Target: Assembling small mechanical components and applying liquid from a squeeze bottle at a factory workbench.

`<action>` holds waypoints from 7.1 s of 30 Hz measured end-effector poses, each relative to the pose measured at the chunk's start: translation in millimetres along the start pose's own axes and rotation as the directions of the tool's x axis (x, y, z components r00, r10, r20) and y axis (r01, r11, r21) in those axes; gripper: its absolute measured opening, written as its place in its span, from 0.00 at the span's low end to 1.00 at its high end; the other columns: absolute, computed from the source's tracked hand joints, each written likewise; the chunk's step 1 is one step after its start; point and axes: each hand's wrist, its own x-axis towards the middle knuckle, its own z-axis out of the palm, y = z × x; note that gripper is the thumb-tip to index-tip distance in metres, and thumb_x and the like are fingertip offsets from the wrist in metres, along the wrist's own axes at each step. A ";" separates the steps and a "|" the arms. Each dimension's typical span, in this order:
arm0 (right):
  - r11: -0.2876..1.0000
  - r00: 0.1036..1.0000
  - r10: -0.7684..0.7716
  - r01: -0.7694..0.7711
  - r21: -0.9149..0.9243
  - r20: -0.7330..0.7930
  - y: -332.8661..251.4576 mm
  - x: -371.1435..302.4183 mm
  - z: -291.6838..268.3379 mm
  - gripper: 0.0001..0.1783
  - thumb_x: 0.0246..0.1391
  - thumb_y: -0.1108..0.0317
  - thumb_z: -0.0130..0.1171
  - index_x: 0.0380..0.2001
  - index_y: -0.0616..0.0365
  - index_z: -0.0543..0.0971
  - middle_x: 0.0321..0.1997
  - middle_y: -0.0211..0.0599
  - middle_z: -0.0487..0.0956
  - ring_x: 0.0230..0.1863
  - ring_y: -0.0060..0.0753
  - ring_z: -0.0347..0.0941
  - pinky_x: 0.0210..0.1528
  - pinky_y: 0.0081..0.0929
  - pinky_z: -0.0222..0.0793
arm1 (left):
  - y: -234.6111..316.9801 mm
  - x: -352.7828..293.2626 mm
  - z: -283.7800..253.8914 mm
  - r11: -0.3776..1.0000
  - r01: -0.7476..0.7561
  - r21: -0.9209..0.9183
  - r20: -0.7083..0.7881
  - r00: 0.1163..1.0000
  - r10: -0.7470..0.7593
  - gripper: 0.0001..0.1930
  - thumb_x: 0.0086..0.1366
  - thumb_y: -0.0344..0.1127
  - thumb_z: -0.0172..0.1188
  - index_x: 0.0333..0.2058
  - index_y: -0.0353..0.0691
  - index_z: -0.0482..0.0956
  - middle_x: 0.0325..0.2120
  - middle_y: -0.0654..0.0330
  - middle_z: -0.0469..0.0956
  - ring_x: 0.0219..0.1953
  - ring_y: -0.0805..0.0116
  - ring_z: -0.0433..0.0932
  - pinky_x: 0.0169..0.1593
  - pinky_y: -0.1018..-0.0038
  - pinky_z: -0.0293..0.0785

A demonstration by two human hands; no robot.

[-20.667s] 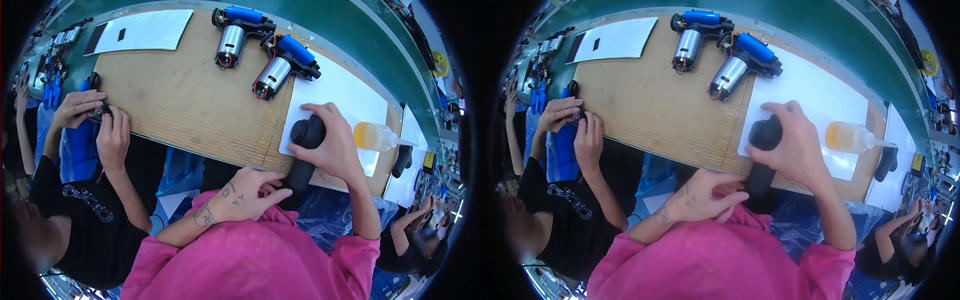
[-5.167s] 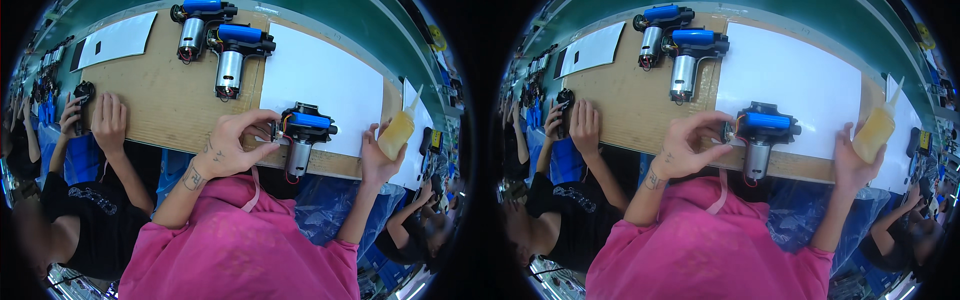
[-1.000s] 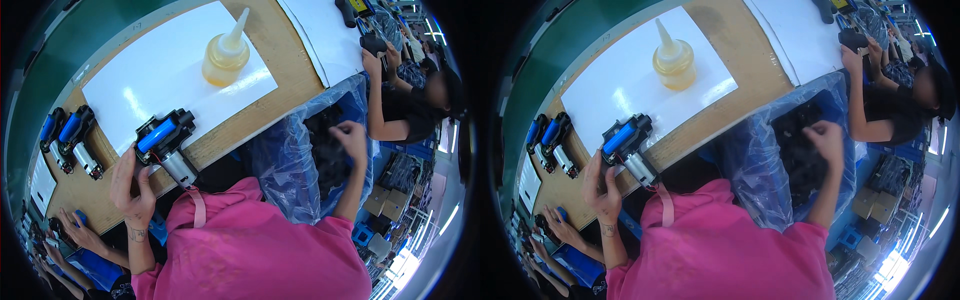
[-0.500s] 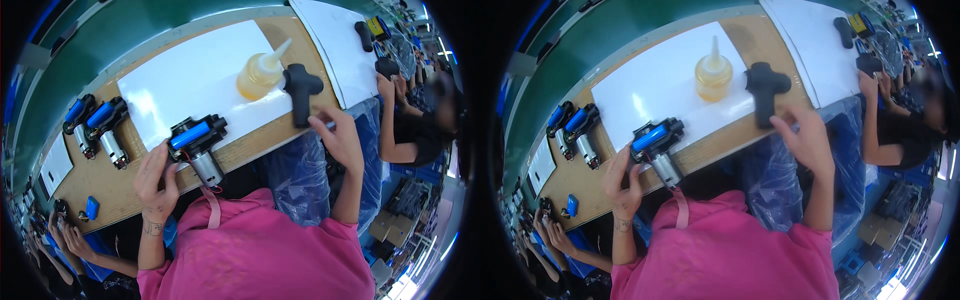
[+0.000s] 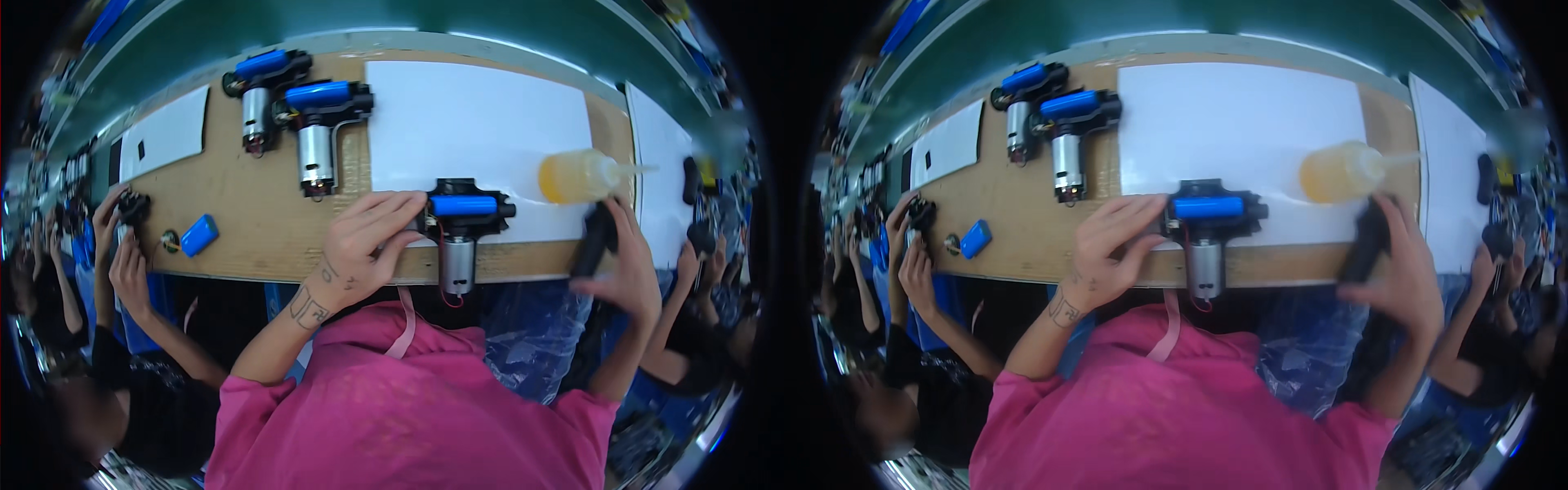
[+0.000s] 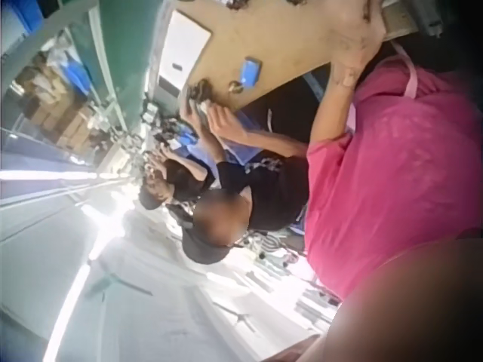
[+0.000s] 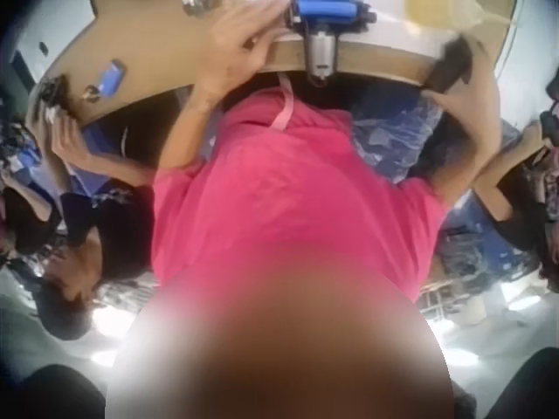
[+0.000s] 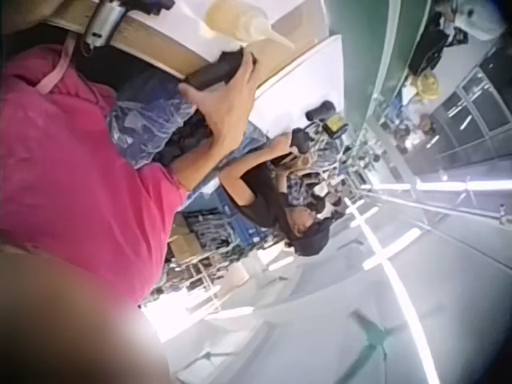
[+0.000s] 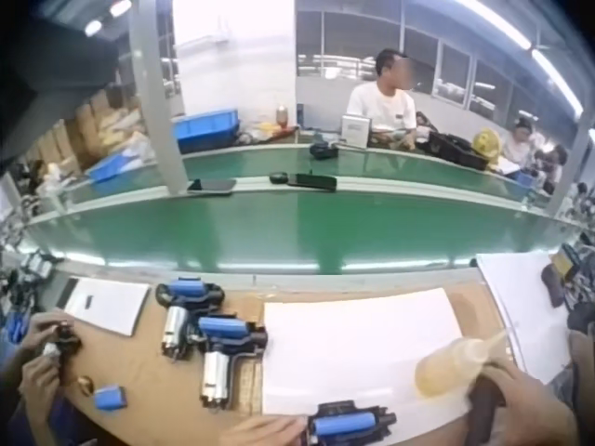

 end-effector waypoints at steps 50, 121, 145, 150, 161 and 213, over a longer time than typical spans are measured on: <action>0.101 0.812 -0.554 0.282 0.954 -0.181 -218.6 58.1 133.9 0.28 0.72 0.66 0.47 0.16 0.66 0.77 0.19 0.43 0.79 0.22 0.32 0.77 0.27 0.26 0.72 | 35.8 -80.2 22.3 0.469 0.470 -0.748 0.274 0.862 -0.427 0.33 0.51 0.29 0.78 0.53 0.36 0.69 0.34 0.61 0.78 0.32 0.75 0.81 0.35 0.77 0.78; -0.069 0.874 0.437 0.271 0.960 -0.215 250.1 -35.2 -5.4 0.23 0.71 0.51 0.51 0.51 0.61 0.77 0.40 0.43 0.81 0.26 0.29 0.71 0.25 0.23 0.66 | 128.9 -37.5 -103.6 0.552 0.197 -0.810 0.039 0.958 -0.285 0.09 0.64 0.33 0.64 0.27 0.34 0.81 0.30 0.47 0.83 0.25 0.56 0.82 0.26 0.63 0.78; 0.832 0.767 -0.062 0.393 0.391 -0.638 13.7 54.2 64.9 0.31 0.65 0.62 0.64 0.66 0.65 0.69 0.63 0.45 0.77 0.64 0.37 0.73 0.68 0.34 0.66 | -12.7 16.7 -33.1 0.803 0.424 0.419 -0.221 0.905 -0.363 0.25 0.63 0.42 0.65 0.60 0.60 0.76 0.38 0.44 0.70 0.39 0.45 0.73 0.45 0.54 0.69; 0.872 0.846 0.010 0.254 0.418 -0.534 -2.7 75.6 101.1 0.33 0.60 0.69 0.69 0.65 0.65 0.69 0.63 0.44 0.77 0.64 0.37 0.73 0.69 0.34 0.66 | 8.9 2.6 -27.7 0.849 0.509 0.142 -0.143 0.859 -0.491 0.17 0.62 0.39 0.64 0.51 0.55 0.82 0.33 0.46 0.71 0.39 0.46 0.73 0.42 0.57 0.68; 0.880 0.847 0.049 0.214 0.423 -0.530 -7.1 74.7 103.1 0.33 0.58 0.71 0.71 0.64 0.65 0.71 0.61 0.44 0.79 0.63 0.36 0.74 0.68 0.34 0.66 | 73.7 -26.1 -19.6 0.891 0.432 -0.144 0.140 0.900 -0.413 0.21 0.60 0.34 0.70 0.53 0.44 0.82 0.34 0.58 0.76 0.35 0.64 0.75 0.40 0.67 0.71; 0.770 0.644 -0.638 0.535 -0.348 -0.422 -97.9 1.9 54.4 0.29 0.34 0.80 0.73 0.45 0.47 0.88 0.46 0.49 0.82 0.41 0.54 0.81 0.41 0.41 0.78 | -0.4 -13.3 -15.3 0.926 0.286 -0.247 -0.030 0.953 -0.302 0.20 0.67 0.32 0.66 0.57 0.36 0.80 0.33 0.51 0.81 0.34 0.58 0.82 0.41 0.70 0.77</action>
